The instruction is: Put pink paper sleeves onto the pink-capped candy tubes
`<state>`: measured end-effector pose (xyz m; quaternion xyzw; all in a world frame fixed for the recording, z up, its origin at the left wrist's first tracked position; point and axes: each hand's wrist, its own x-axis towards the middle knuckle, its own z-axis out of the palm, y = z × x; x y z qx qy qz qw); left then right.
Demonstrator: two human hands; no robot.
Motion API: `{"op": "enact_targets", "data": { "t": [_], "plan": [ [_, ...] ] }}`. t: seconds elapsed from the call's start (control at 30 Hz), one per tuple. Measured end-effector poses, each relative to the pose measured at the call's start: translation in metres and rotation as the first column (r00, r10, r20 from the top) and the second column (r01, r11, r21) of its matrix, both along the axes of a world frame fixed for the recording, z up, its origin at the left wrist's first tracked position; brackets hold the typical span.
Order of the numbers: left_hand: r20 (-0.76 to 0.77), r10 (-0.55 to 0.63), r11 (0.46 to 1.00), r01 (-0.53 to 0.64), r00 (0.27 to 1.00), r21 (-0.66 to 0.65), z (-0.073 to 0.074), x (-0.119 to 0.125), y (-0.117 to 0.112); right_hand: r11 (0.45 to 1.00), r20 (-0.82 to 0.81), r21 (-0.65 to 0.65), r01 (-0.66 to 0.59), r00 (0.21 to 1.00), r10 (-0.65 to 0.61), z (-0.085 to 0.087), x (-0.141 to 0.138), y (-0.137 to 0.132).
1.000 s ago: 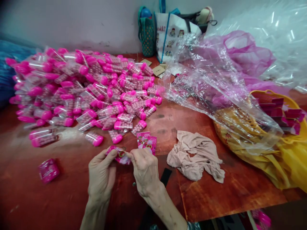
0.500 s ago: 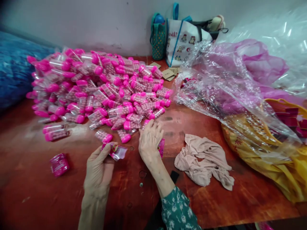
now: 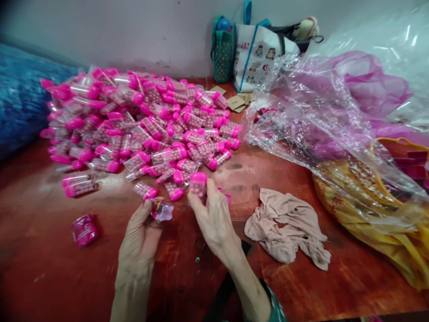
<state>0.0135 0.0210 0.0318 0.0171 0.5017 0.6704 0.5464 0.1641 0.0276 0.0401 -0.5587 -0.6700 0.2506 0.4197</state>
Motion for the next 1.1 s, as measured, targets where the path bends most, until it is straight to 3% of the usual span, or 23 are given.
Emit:
{"op": "enact_targets", "data": {
  "t": [0.07,0.13,0.23,0.33,0.43,0.53,0.67,0.73,0.87,1.0,1.1],
  "plan": [
    [-0.008,0.001,1.000,-0.001,1.000,0.009,-0.001,0.002,0.001,0.989,-0.075,-0.110,-0.100,0.993,0.092,0.007,0.003,-0.011],
    [-0.035,-0.006,0.999,0.007,0.999,0.032,-0.002,0.005,0.001,0.939,-0.246,-0.254,-0.232,0.954,0.169,0.011,0.003,-0.022],
    [-0.081,-0.021,0.998,0.025,0.997,0.058,-0.002,0.010,0.001,0.857,-0.469,-0.381,-0.345,0.872,0.142,0.012,-0.003,-0.036],
    [-0.115,-0.030,0.998,0.036,0.993,0.049,0.001,0.015,0.000,0.832,-0.483,-0.449,-0.326,0.872,0.081,0.012,-0.007,-0.042],
    [-0.139,-0.026,0.998,0.034,0.990,0.059,0.002,0.019,-0.001,0.817,-0.436,-0.468,-0.337,0.892,0.118,0.014,-0.005,-0.044],
    [-0.163,-0.052,0.995,0.065,0.985,0.075,0.001,0.020,-0.001,0.835,-0.340,-0.447,-0.322,0.924,0.174,0.012,0.002,-0.048],
    [-0.225,-0.103,0.987,0.128,0.969,0.101,-0.003,0.022,-0.001,0.929,-0.151,-0.324,-0.179,0.979,0.135,-0.002,0.011,-0.052],
    [-0.266,-0.109,0.982,0.145,0.958,0.122,-0.003,0.024,-0.001,0.952,-0.124,-0.257,-0.166,0.983,0.138,-0.009,0.012,-0.050],
    [-0.281,-0.101,0.975,0.150,0.955,0.162,-0.001,0.031,-0.001,0.951,-0.120,-0.269,-0.156,0.985,0.128,-0.013,0.009,-0.042],
    [-0.191,-0.150,0.974,0.179,0.970,0.141,-0.001,0.038,0.000,0.932,-0.155,-0.334,-0.141,0.983,0.094,-0.005,0.004,-0.037],
    [-0.105,-0.214,0.969,0.224,0.971,0.103,-0.004,0.040,0.000,0.943,-0.208,-0.304,-0.136,0.975,0.074,-0.001,0.002,-0.036]
  ]
}}
